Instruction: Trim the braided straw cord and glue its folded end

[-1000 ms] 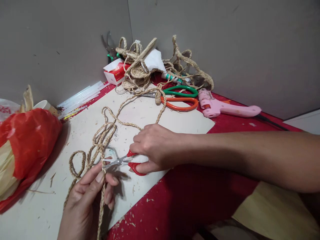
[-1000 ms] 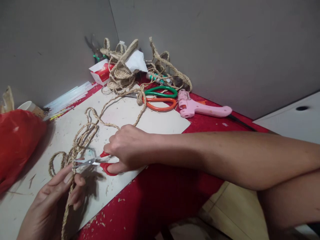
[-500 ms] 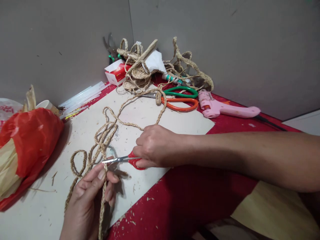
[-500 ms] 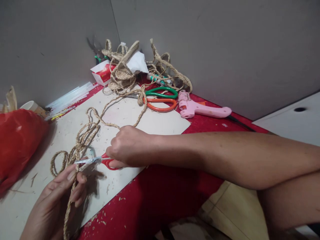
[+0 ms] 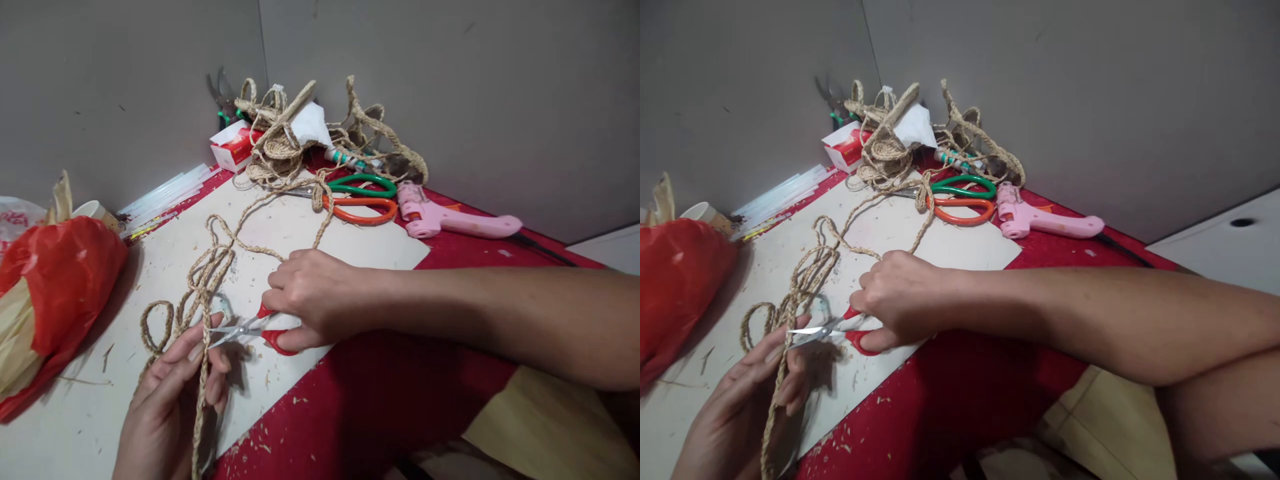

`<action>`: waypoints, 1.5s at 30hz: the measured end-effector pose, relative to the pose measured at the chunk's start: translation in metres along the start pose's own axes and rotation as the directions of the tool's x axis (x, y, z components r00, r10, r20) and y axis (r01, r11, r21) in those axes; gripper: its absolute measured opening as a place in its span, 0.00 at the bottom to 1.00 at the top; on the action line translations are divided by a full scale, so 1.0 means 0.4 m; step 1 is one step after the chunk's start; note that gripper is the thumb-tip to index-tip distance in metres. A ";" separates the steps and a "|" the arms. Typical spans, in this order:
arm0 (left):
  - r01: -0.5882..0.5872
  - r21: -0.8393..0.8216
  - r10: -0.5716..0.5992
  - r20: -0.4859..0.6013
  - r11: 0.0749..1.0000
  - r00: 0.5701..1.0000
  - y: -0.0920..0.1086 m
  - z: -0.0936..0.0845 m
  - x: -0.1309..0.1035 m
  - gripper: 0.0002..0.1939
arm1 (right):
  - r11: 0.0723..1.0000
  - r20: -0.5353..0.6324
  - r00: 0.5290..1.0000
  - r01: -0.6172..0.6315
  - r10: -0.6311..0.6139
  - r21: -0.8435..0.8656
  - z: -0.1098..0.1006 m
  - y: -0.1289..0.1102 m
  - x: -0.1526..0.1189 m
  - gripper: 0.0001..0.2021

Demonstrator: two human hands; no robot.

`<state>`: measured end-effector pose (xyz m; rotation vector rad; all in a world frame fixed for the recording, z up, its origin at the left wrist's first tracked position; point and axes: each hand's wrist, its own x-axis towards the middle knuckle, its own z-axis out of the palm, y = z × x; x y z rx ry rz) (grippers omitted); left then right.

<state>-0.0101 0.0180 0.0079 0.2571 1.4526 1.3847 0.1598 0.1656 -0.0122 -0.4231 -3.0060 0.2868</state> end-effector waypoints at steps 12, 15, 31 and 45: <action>-0.065 0.059 0.065 0.000 0.996 0.998 0.005 0.017 -0.011 0.17 | 0.997 0.049 0.996 0.072 -0.071 -0.034 0.005 -0.001 0.002 0.16; -0.056 0.048 0.057 -0.005 0.997 0.998 0.004 0.014 -0.011 0.17 | 0.997 0.032 0.997 0.073 -0.072 -0.015 0.008 0.002 0.001 0.16; -0.106 0.045 0.107 -0.032 0.993 0.994 -0.005 0.006 -0.005 0.20 | 0.999 -0.038 0.999 0.031 -0.032 -0.022 0.012 -0.001 0.001 0.17; -0.106 0.058 0.108 -0.031 0.993 0.994 -0.015 0.023 -0.016 0.17 | 0.994 -0.054 0.993 0.104 -0.106 -0.037 0.021 -0.007 -0.006 0.15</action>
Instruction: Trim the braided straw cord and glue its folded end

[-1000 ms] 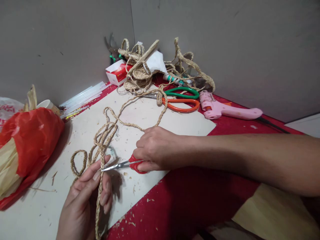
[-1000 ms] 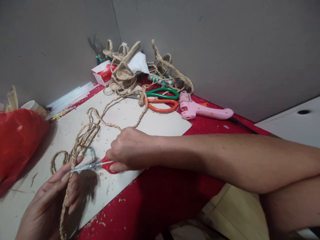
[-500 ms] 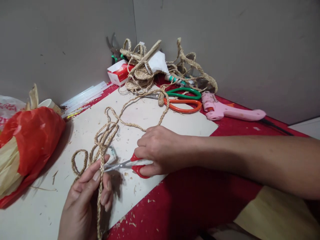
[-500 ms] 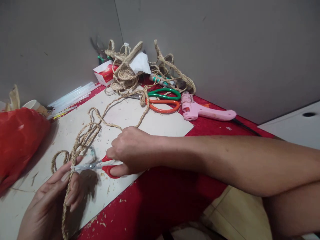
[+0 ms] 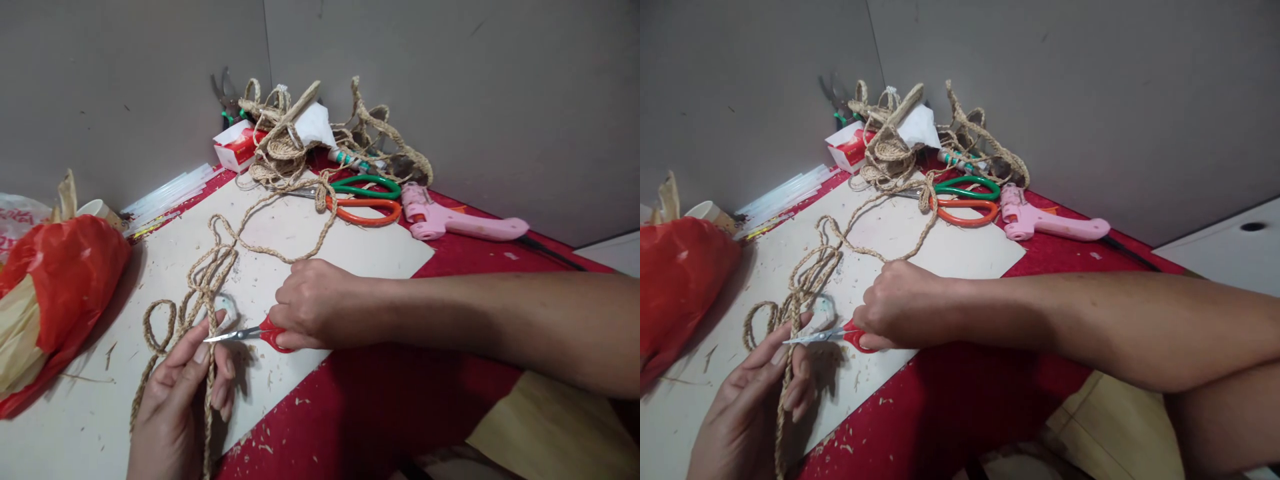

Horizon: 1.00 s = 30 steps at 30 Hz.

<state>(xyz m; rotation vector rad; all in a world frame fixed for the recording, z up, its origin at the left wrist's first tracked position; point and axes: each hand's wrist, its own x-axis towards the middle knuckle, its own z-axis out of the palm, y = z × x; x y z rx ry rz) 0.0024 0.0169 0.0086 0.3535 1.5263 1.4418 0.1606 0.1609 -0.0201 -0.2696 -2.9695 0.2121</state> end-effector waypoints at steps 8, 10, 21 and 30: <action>0.039 -0.028 -0.041 -0.069 0.999 0.997 0.005 -0.002 -0.003 0.21 | 0.985 -0.038 0.986 -0.157 0.160 0.074 -0.011 0.015 0.005 0.17; 0.059 -0.035 -0.062 -0.100 0.998 0.993 0.007 0.000 -0.005 0.22 | 0.981 -0.010 0.984 -0.178 0.179 0.077 -0.015 0.011 0.007 0.18; 0.077 -0.016 -0.079 -0.109 0.997 0.991 0.009 -0.002 -0.007 0.29 | 0.983 0.046 0.983 -0.178 0.177 0.034 -0.019 0.016 0.011 0.15; 0.086 -0.037 -0.085 0.019 0.996 0.996 -0.002 -0.003 -0.011 0.23 | 0.965 0.099 0.971 -0.231 0.219 0.125 -0.022 0.018 0.014 0.17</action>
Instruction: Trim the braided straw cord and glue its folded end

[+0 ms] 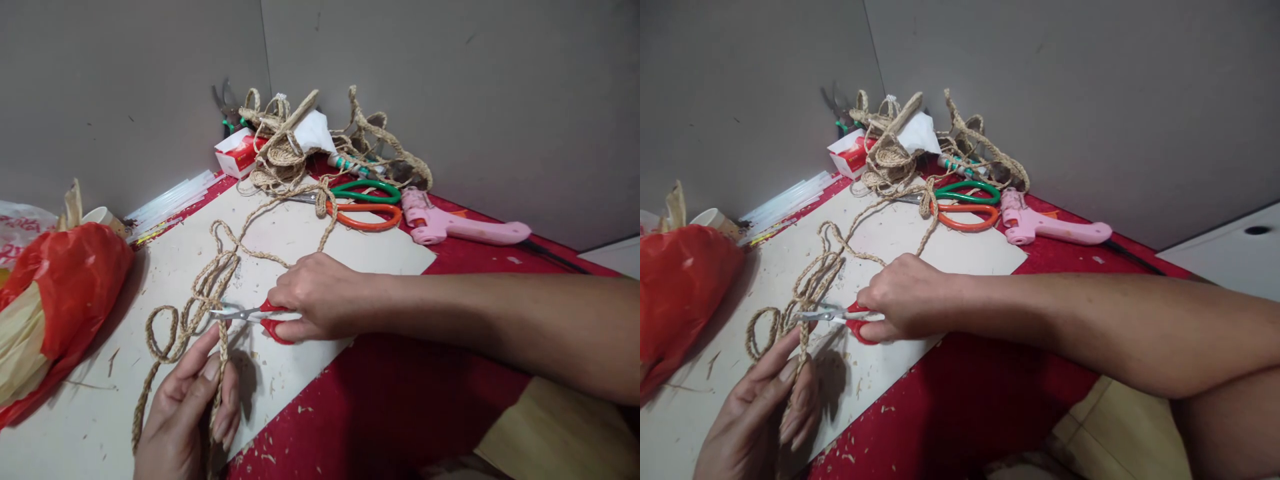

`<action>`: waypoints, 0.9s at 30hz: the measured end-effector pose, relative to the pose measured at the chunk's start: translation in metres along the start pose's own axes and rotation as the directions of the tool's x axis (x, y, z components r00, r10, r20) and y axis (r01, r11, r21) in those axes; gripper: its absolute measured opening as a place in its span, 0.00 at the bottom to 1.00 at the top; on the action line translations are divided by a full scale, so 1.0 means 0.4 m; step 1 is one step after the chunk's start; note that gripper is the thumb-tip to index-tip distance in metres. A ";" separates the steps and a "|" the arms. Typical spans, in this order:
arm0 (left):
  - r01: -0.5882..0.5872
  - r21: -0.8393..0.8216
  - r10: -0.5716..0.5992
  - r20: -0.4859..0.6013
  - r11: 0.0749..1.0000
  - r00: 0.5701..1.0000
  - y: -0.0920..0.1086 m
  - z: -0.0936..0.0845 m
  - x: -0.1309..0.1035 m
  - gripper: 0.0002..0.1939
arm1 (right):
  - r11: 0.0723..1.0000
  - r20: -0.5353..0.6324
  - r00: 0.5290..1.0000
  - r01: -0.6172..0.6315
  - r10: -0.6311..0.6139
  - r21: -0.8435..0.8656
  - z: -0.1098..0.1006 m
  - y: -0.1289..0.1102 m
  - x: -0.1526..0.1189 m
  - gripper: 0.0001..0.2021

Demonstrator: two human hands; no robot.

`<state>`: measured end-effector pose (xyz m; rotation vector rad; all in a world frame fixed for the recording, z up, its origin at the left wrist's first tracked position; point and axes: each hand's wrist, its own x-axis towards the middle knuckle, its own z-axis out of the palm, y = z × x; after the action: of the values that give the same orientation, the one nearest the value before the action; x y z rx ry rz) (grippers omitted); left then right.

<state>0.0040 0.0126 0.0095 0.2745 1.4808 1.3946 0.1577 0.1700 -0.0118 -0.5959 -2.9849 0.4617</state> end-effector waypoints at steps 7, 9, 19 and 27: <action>0.032 0.044 -0.034 0.031 0.999 0.999 0.000 0.000 -0.005 0.24 | 0.908 -0.128 0.979 -0.091 0.156 0.409 -0.001 0.008 0.001 0.15; 0.058 0.092 -0.063 0.056 0.994 0.996 -0.004 -0.005 -0.008 0.24 | 0.702 -0.069 0.976 -0.100 0.208 0.705 0.003 0.002 0.006 0.18; -0.083 0.330 -0.006 0.260 0.940 0.966 -0.030 -0.034 -0.016 0.16 | -0.325 0.026 0.999 -0.034 -0.028 0.945 0.006 -0.089 -0.001 0.27; -0.360 0.563 0.118 0.420 0.744 0.900 0.014 -0.022 -0.045 0.16 | -0.368 -0.128 0.961 0.214 0.244 0.905 -0.074 -0.158 -0.002 0.22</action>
<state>0.0025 -0.0043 0.0214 1.1346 1.5908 0.9143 0.1389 0.1222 0.0354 -0.3001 -1.0492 2.2631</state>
